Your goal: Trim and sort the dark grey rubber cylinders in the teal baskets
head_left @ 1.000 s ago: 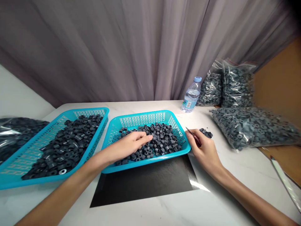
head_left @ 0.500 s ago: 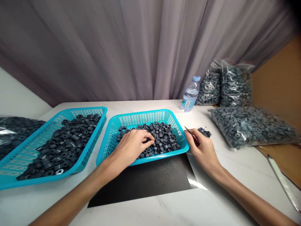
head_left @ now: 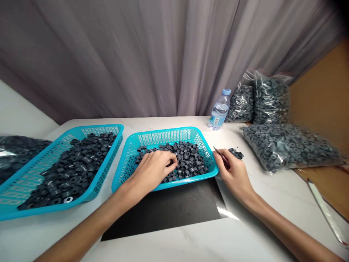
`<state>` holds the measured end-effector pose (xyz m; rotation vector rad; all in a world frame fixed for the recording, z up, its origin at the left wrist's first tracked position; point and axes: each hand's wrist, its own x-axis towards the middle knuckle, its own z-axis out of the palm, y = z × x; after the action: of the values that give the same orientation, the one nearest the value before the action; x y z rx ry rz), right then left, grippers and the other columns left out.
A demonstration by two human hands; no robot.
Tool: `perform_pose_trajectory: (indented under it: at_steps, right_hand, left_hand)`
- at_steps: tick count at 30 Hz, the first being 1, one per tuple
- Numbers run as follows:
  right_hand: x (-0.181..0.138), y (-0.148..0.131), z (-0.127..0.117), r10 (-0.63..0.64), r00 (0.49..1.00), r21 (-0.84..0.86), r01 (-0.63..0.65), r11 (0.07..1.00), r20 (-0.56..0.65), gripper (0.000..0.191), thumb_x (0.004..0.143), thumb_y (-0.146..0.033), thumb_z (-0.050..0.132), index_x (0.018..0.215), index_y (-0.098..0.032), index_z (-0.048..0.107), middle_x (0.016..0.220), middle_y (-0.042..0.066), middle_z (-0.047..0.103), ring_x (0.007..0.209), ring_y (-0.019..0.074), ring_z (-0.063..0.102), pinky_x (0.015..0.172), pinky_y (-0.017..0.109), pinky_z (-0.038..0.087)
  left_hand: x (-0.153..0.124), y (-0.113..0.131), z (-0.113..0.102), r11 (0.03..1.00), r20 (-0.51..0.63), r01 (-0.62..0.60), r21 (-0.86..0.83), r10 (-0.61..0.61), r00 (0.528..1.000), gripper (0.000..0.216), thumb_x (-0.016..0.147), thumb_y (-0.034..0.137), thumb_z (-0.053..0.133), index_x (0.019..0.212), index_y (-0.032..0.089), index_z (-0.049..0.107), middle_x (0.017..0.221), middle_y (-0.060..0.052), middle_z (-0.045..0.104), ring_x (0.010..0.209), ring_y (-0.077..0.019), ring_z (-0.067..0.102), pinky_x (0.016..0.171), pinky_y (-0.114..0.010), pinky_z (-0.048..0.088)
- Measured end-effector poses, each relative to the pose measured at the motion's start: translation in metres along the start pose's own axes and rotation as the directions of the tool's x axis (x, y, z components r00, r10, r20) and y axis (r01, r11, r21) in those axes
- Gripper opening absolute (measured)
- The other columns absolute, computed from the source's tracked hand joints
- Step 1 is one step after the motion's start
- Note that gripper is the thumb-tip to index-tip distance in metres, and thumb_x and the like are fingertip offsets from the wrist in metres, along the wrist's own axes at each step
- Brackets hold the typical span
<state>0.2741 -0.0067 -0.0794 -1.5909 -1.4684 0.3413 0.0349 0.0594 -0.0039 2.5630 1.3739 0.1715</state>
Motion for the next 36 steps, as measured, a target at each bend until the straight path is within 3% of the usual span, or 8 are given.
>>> perform_pose_trajectory:
  at_steps: [7,10,13,17,21,23,30,36]
  right_hand:
    - [0.007,-0.003,-0.01,-0.101,0.992,0.042,0.105,0.994,-0.073,0.022,0.093,-0.04,0.061,0.099,-0.019,0.068,0.061,-0.005,0.044,0.056,0.0127,0.039,0.058,0.027,0.035]
    - [0.015,-0.012,-0.018,-0.2,0.98,0.069,0.198,0.978,0.019,0.019,0.093,-0.035,0.06,0.089,-0.02,0.072,0.071,-0.001,0.056,0.059,0.0128,0.045,0.059,0.027,0.036]
    - [0.024,-0.027,-0.022,-0.215,0.96,-0.052,0.227,0.972,0.179,0.017,0.092,-0.033,0.063,0.089,-0.024,0.077,0.084,0.002,0.063,0.067,0.0144,0.055,0.063,0.028,0.038]
    - [0.035,-0.04,-0.018,-0.102,0.941,-0.323,0.211,0.923,0.321,0.011,0.085,-0.035,0.071,0.089,-0.027,0.078,0.093,0.002,0.064,0.07,0.0156,0.058,0.059,0.028,0.032]
    - [0.044,-0.041,-0.008,-0.068,0.935,-0.476,0.239,0.846,0.348,0.008,0.083,-0.028,0.07,0.086,-0.027,0.078,0.094,0.003,0.064,0.068,0.0158,0.056,0.056,0.029,0.024]
    - [0.048,-0.041,-0.003,-0.069,0.932,-0.519,0.258,0.815,0.355,0.01,0.083,-0.025,0.068,0.084,-0.026,0.077,0.094,0.005,0.064,0.068,0.016,0.056,0.056,0.03,0.02]
    - [0.058,-0.049,-0.006,-0.067,0.934,-0.473,0.238,0.848,0.351,0.01,0.085,-0.025,0.056,0.085,-0.023,0.067,0.091,0.005,0.069,0.07,0.0184,0.058,0.058,0.029,0.025]
    - [0.069,-0.058,-0.011,-0.094,0.887,-0.199,0.203,0.959,0.451,0.009,0.085,-0.029,0.055,0.085,-0.024,0.063,0.079,0.002,0.07,0.065,0.017,0.057,0.058,0.028,0.034]
  left_hand:
    - [0.001,-0.006,0.0,0.998,-0.019,0.011,-0.062,-0.012,1.0,0.016,0.085,0.027,0.058,0.078,0.025,0.072,0.072,0.002,0.058,0.065,-0.0151,0.054,0.058,-0.028,0.028]
    - [0.002,-0.01,-0.004,0.99,-0.036,0.031,-0.139,-0.036,0.999,0.017,0.085,0.032,0.059,0.076,0.024,0.071,0.065,0.003,0.051,0.059,-0.0138,0.048,0.057,-0.027,0.029]
    - [0.002,-0.013,-0.009,0.954,0.003,0.028,-0.297,-0.029,1.0,0.019,0.085,0.036,0.061,0.075,0.021,0.068,0.062,0.004,0.042,0.055,-0.0126,0.04,0.057,-0.027,0.029]
    - [-0.004,-0.013,-0.02,0.822,0.177,0.076,-0.565,0.031,0.984,0.026,0.088,0.045,0.061,0.081,0.02,0.064,0.07,0.002,0.045,0.064,-0.0144,0.041,0.061,-0.026,0.033]
    - [-0.011,-0.012,-0.029,0.653,0.423,0.266,-0.71,0.093,0.901,0.028,0.089,0.049,0.06,0.087,0.021,0.057,0.075,0.002,0.044,0.066,-0.0139,0.038,0.059,-0.025,0.032]
    - [-0.011,-0.013,-0.029,0.564,0.48,0.341,-0.752,0.114,0.87,0.025,0.09,0.045,0.059,0.085,0.021,0.052,0.073,0.004,0.038,0.064,-0.0128,0.033,0.058,-0.025,0.03]
    - [-0.001,-0.025,-0.015,0.346,0.378,0.337,-0.875,0.055,0.924,0.018,0.087,0.028,0.052,0.072,0.019,0.047,0.079,0.001,0.043,0.063,-0.0124,0.028,0.055,-0.026,0.028]
    - [-0.002,-0.028,-0.02,0.197,0.372,0.36,-0.912,0.025,0.928,0.009,0.079,0.021,0.056,0.072,0.017,0.052,0.084,-0.004,0.054,0.061,-0.0115,0.029,0.053,-0.024,0.03]
